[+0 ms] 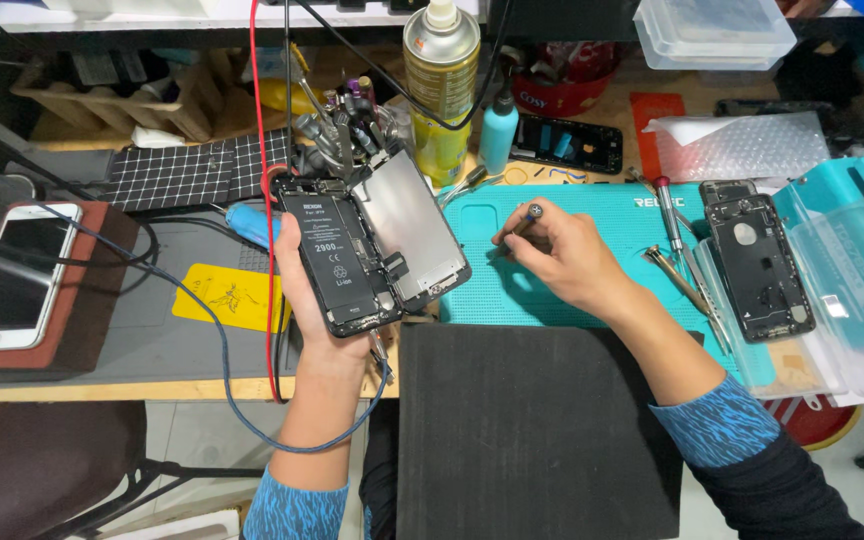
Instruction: The person repairs a smartphone at a workbench. They use a screwdriver to remove screws from the opened phone, pry and lift the screen assembly away from the body, work on the internal components including the battery area, and reposition the phone repeatedly while handling small parts and tools on the mat.
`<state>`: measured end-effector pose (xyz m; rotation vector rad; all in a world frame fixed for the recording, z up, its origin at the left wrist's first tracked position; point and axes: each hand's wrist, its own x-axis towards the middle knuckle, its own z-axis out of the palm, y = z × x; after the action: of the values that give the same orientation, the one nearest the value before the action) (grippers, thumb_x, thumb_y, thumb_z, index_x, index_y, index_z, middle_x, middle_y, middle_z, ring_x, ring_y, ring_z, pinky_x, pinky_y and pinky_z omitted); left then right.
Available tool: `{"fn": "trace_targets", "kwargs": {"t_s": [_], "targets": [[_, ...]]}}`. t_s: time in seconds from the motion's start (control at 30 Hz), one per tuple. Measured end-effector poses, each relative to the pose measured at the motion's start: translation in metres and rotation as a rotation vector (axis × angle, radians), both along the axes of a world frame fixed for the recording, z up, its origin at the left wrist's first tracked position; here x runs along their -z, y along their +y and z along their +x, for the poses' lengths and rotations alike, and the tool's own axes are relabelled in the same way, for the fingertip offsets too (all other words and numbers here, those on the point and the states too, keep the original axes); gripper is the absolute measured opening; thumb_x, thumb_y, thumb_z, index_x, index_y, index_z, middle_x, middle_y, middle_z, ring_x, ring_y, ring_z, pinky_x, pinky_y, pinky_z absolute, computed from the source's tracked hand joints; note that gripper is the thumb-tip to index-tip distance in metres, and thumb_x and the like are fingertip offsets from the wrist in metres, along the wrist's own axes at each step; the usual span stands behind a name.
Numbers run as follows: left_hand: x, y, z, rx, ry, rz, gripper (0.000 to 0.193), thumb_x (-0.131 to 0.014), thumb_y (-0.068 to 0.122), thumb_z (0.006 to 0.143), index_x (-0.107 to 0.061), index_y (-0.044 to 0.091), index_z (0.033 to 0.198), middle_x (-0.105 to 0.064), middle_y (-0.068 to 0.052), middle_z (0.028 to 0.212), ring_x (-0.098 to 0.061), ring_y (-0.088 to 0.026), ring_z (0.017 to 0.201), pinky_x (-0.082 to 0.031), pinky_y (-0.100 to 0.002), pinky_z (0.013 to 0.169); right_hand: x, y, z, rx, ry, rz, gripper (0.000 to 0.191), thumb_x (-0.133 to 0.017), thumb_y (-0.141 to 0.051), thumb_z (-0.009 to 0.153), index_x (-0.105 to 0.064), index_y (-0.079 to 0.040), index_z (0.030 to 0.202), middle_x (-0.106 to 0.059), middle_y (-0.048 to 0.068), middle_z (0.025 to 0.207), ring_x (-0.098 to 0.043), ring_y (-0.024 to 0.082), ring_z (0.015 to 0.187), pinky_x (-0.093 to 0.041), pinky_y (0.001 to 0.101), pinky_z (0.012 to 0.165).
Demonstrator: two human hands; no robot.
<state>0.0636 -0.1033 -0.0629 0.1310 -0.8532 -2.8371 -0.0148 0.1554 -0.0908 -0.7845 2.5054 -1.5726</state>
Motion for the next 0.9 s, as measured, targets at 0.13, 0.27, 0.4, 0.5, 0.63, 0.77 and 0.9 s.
{"fn": "trace_targets", "kwargs": {"t_s": [0.13, 0.27, 0.4, 0.5, 0.63, 0.77, 0.9], "targets": [[-0.0006, 0.0000, 0.0027, 0.014, 0.016, 0.037, 0.049, -0.052, 0.053, 0.105, -0.064, 0.007, 0.117, -0.071, -0.008, 0.103, -0.072, -0.021, 0.085, -0.063, -0.038, 0.075, -0.0010, -0.0010, 0.0003, -0.015, 0.033, -0.019, 0.010, -0.063, -0.010, 0.098, -0.062, -0.002, 0.104, -0.078, 0.007, 0.091, -0.075, 0.013, 0.083, -0.059, 0.0289, 0.075], [-0.0015, 0.0016, 0.0031, -0.013, -0.020, 0.017, 0.048, -0.052, 0.052, 0.103, -0.065, 0.007, 0.117, -0.071, -0.008, 0.104, -0.073, -0.021, 0.086, -0.063, -0.038, 0.076, 0.0003, -0.0010, -0.0011, -0.007, 0.024, -0.044, 0.010, -0.063, -0.009, 0.098, -0.063, -0.001, 0.103, -0.077, 0.007, 0.090, -0.075, 0.014, 0.082, -0.059, 0.0291, 0.073], [-0.0038, 0.0034, 0.0023, -0.017, -0.017, 0.013, 0.047, -0.052, 0.051, 0.103, -0.065, 0.008, 0.116, -0.071, -0.008, 0.103, -0.072, -0.021, 0.086, -0.063, -0.038, 0.076, 0.0001, -0.0001, -0.0022, -0.018, 0.022, -0.089, 0.009, -0.062, -0.008, 0.098, -0.063, -0.001, 0.104, -0.077, 0.007, 0.092, -0.076, 0.013, 0.085, -0.060, 0.0281, 0.075], [-0.0057, 0.0050, -0.0003, 0.006, 0.006, 0.034, 0.047, -0.052, 0.051, 0.104, -0.064, 0.007, 0.116, -0.071, -0.008, 0.104, -0.072, -0.021, 0.086, -0.063, -0.038, 0.076, -0.0015, 0.0021, -0.0042, -0.006, 0.033, -0.047, 0.009, -0.063, -0.008, 0.097, -0.064, -0.001, 0.104, -0.077, 0.007, 0.089, -0.075, 0.013, 0.082, -0.059, 0.0285, 0.073], [-0.0059, 0.0051, -0.0014, 0.003, -0.006, 0.042, 0.046, -0.052, 0.050, 0.104, -0.065, 0.008, 0.116, -0.071, -0.008, 0.102, -0.073, -0.021, 0.084, -0.063, -0.038, 0.074, -0.0012, 0.0022, -0.0053, -0.001, 0.007, -0.062, 0.009, -0.062, -0.007, 0.098, -0.063, -0.001, 0.104, -0.077, 0.008, 0.090, -0.074, 0.014, 0.082, -0.058, 0.0291, 0.073], [-0.0035, 0.0010, 0.0060, 0.021, -0.005, 0.035, 0.048, -0.052, 0.052, 0.103, -0.065, 0.007, 0.113, -0.071, -0.009, 0.099, -0.072, -0.021, 0.080, -0.063, -0.037, 0.070, 0.0043, -0.0031, 0.0004, -0.010, 0.008, -0.080, 0.009, -0.062, -0.007, 0.098, -0.063, -0.001, 0.105, -0.078, 0.007, 0.094, -0.076, 0.013, 0.086, -0.059, 0.0285, 0.076], [-0.0022, 0.0011, 0.0053, 0.034, -0.007, 0.052, 0.049, -0.052, 0.053, 0.103, -0.065, 0.007, 0.113, -0.072, -0.009, 0.099, -0.073, -0.021, 0.080, -0.063, -0.037, 0.070, 0.0046, -0.0027, -0.0010, -0.011, 0.009, -0.106, 0.010, -0.062, -0.007, 0.098, -0.061, 0.000, 0.106, -0.078, 0.008, 0.096, -0.076, 0.014, 0.087, -0.060, 0.0283, 0.077]]}}
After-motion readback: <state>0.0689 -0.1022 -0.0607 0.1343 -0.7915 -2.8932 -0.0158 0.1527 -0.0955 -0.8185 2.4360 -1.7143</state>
